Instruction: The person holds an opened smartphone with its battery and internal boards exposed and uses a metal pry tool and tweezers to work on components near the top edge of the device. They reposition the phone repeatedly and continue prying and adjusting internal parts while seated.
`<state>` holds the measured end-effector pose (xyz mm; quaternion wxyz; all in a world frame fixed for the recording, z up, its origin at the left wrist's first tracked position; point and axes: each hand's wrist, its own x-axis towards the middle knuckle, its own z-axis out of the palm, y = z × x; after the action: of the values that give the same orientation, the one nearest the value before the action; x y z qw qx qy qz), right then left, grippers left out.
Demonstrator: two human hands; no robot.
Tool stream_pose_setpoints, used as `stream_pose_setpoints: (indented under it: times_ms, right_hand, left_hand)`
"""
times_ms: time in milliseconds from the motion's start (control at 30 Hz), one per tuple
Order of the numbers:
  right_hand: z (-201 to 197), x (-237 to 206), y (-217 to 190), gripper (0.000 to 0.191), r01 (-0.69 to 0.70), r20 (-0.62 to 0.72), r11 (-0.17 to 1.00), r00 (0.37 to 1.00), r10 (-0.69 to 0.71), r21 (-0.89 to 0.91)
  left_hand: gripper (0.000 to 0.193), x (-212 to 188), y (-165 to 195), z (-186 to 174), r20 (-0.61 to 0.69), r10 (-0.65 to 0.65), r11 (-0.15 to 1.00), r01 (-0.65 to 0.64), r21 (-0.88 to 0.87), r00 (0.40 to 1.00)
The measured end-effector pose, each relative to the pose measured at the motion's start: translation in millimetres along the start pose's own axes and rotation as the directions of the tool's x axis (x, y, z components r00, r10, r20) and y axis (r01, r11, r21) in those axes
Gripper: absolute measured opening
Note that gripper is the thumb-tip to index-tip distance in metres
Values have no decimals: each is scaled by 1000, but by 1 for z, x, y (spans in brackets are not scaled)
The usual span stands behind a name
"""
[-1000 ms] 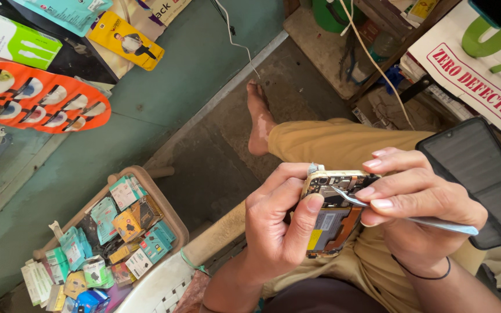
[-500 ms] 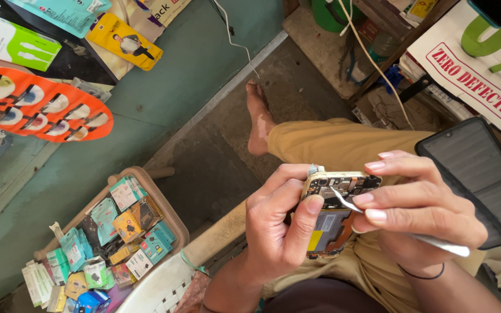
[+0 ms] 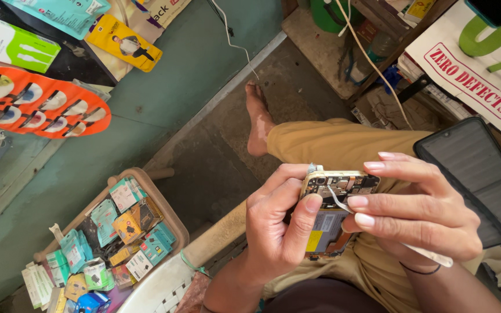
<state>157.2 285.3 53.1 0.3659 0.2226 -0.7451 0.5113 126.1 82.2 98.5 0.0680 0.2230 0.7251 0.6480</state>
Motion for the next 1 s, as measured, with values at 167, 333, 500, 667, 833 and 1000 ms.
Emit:
stream_pose_setpoints:
  times_ms: [167,333,500,667,833,1000]
  right_hand:
    - [0,-1,2,21,-2,-21,1000,1000,3,28]
    - [0,-2,2,21,2,-25,1000,1000,-2,28]
    - [-1,-1,1,21,-5,-19,1000,1000,5,28]
    - [-1,1,1,17,-5,-7,999,1000,5,33]
    - [0,0,0,18,-28,-22,999,999,29,35]
    - [-1,1,-1,19,-59,-20,998,998,60,34]
  left_hand:
    - [21,-1,0,0,-2,10,1000,-10,-9,1000]
    - [21,-2,-1,0,-4,16,1000,-16,-4,1000]
    - [21,-2,-2,0,2,25,1000,-25,2,1000]
    - [21,-2,-1,-1,5,21,1000,-21,21,1000]
    - [22,-2,-1,0,8,17,1000,-17,20,1000]
    - [23,-2,-1,0,12,35,999,-35,27,999]
